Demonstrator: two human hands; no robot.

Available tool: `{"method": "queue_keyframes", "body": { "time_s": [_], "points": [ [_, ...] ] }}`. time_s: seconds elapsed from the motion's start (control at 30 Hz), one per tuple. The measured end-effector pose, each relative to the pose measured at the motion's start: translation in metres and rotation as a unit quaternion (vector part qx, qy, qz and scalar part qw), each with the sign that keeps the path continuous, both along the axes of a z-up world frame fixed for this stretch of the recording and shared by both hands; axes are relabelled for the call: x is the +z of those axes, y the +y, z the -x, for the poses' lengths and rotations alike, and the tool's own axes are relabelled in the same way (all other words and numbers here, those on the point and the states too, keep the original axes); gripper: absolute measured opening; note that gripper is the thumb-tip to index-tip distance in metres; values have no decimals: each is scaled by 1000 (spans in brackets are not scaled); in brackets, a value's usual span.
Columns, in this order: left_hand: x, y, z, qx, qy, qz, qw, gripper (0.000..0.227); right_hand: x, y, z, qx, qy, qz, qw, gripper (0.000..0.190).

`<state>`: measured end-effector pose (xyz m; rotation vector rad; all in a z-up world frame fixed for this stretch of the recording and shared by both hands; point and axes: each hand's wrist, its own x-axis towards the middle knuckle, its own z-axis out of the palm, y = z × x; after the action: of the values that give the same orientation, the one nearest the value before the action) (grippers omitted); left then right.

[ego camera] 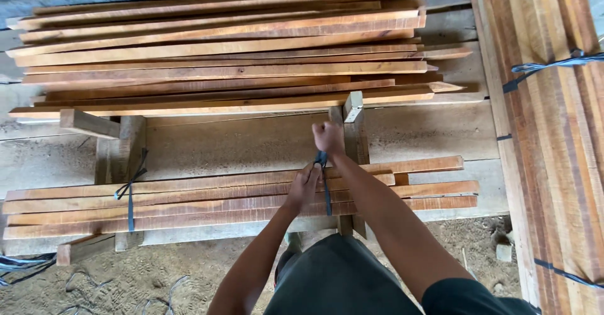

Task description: Tying together small groups of wooden stakes using rubber strips.

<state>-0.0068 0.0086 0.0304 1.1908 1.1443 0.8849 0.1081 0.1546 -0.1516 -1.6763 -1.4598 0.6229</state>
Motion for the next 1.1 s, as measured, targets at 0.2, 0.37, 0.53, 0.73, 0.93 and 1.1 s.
{"method": "queue_keyframes", "body": {
  "time_s": [0.2, 0.37, 0.53, 0.73, 0.93, 1.1],
  "points": [
    [-35, 25, 8, -76, 116, 27, 990, 43, 86, -33, -74, -59, 278, 296, 912, 38],
    [-126, 70, 1, -85, 391, -222, 889, 20, 161, -89, -81, 44, 420, 362, 831, 22],
    [-163, 93, 4, 110, 129, 122, 978, 49, 168, -122, -90, 277, 153, 195, 929, 33],
    [-158, 83, 2, 168, 71, 94, 979, 49, 249, -139, -71, 424, -67, 191, 883, 39],
    [-174, 84, -2, 189, 3, 81, 979, 53, 196, -129, -65, 445, -207, 160, 856, 33],
    [-110, 60, 3, 112, 168, -9, 979, 56, 172, -123, -65, 443, -238, 132, 854, 29]
  ]
}}
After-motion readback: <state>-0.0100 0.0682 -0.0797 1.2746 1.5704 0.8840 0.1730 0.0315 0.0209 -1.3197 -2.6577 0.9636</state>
